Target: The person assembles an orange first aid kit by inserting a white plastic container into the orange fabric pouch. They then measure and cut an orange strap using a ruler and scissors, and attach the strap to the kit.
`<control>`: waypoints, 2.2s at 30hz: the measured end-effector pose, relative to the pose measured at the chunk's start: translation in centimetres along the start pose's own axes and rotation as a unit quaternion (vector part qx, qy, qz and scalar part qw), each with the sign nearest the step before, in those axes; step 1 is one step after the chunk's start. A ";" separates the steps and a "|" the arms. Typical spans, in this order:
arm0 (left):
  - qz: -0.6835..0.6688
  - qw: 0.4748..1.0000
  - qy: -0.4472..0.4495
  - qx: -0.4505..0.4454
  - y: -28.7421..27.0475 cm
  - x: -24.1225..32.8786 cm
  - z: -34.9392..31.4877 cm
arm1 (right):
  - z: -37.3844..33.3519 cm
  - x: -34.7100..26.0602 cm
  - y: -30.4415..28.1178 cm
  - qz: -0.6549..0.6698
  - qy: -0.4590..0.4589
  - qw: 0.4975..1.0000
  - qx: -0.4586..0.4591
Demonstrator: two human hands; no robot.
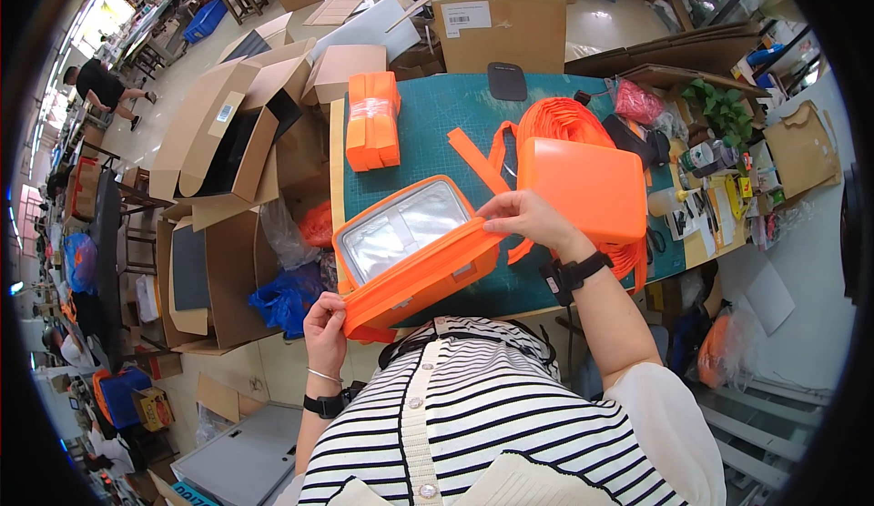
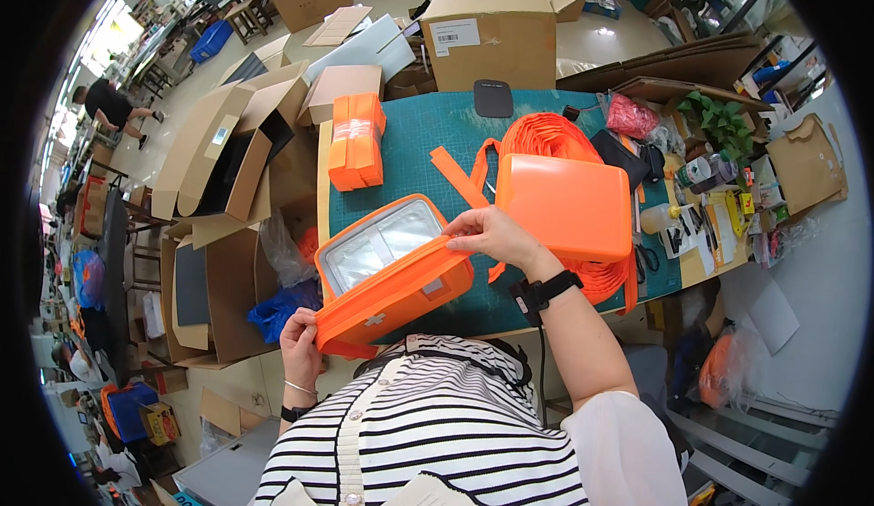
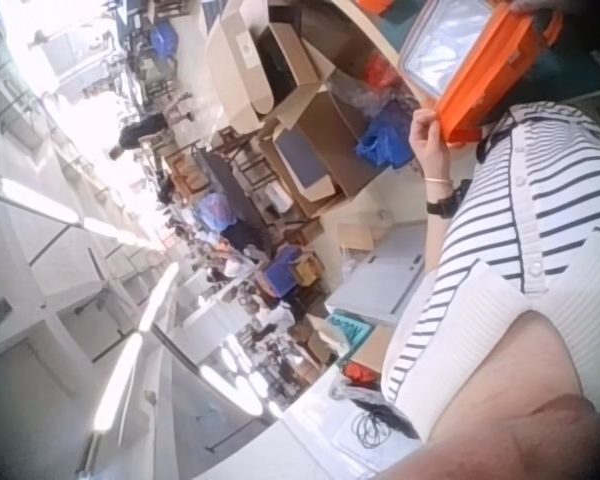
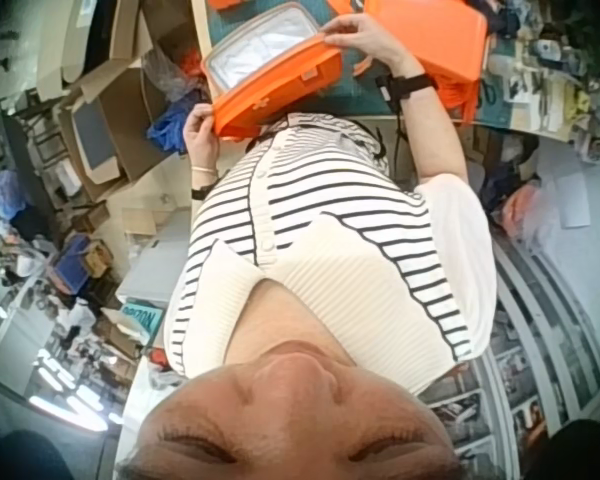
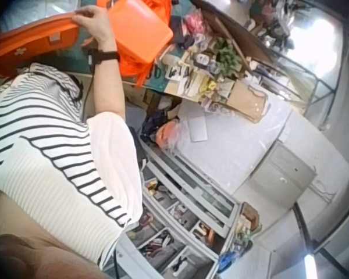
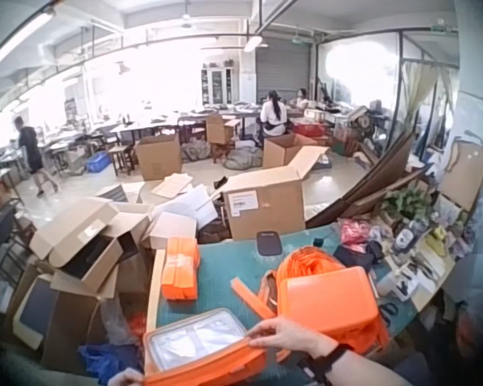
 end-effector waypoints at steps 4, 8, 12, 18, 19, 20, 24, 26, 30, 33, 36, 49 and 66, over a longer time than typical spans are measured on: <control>0.008 1.000 0.002 -0.005 -0.2 0.0 0.0 | -0.1 -0.4 -0.1 0.014 0.002 1.000 0.002; 0.008 1.000 0.001 -0.006 -0.4 -0.1 0.0 | -0.4 -1.1 -0.1 0.009 -0.002 1.000 0.004; -0.008 1.000 -0.007 0.005 0.1 0.1 0.1 | -0.3 -1.3 -0.2 -0.007 -0.009 1.000 0.014; -0.004 1.000 -0.005 -0.008 0.1 0.0 0.1 | -0.1 -0.4 -0.1 -0.059 0.000 0.998 0.017; 0.002 1.000 -0.002 -0.013 -0.1 -0.2 0.1 | 0.0 -0.3 -0.1 -0.063 -0.003 0.998 0.015; 0.008 1.000 0.000 -0.018 -0.3 -0.3 0.1 | 0.0 -0.3 0.0 -0.066 -0.003 0.998 0.010; -0.017 1.000 -0.008 0.002 0.1 -0.2 0.2 | 0.3 0.1 0.2 -0.062 -0.013 0.998 -0.007; -0.019 1.000 -0.010 0.005 -0.1 -0.2 0.2 | 0.7 0.9 0.4 -0.027 -0.014 0.999 -0.019; 0.049 0.995 -0.073 -0.054 -1.3 0.5 0.4 | 0.9 1.4 1.4 0.051 -0.015 0.998 -0.015; 0.350 0.924 -0.094 -0.121 1.5 5.4 1.5 | 1.0 0.4 1.8 0.040 -0.019 0.999 -0.004; 0.586 0.791 0.062 -0.162 8.2 8.8 3.8 | 1.2 -0.7 2.5 0.019 -0.026 0.999 -0.005; 0.388 0.892 -0.082 -0.219 15.4 3.9 7.7 | 1.0 -5.1 5.2 -0.070 -0.097 0.992 -0.045; 0.404 0.904 0.031 -0.138 11.5 8.2 5.0 | 1.5 -9.4 9.5 -0.073 -0.125 0.983 -0.113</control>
Point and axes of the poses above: each hand's wrist, its own z-axis towards the middle knuckle, its own y-axis out of the palm, x = y × z, the point moved 4 cm from there along z, towards the middle knuckle, and after that the axes turned 6 degrees about -z, right-handed, at the moved point
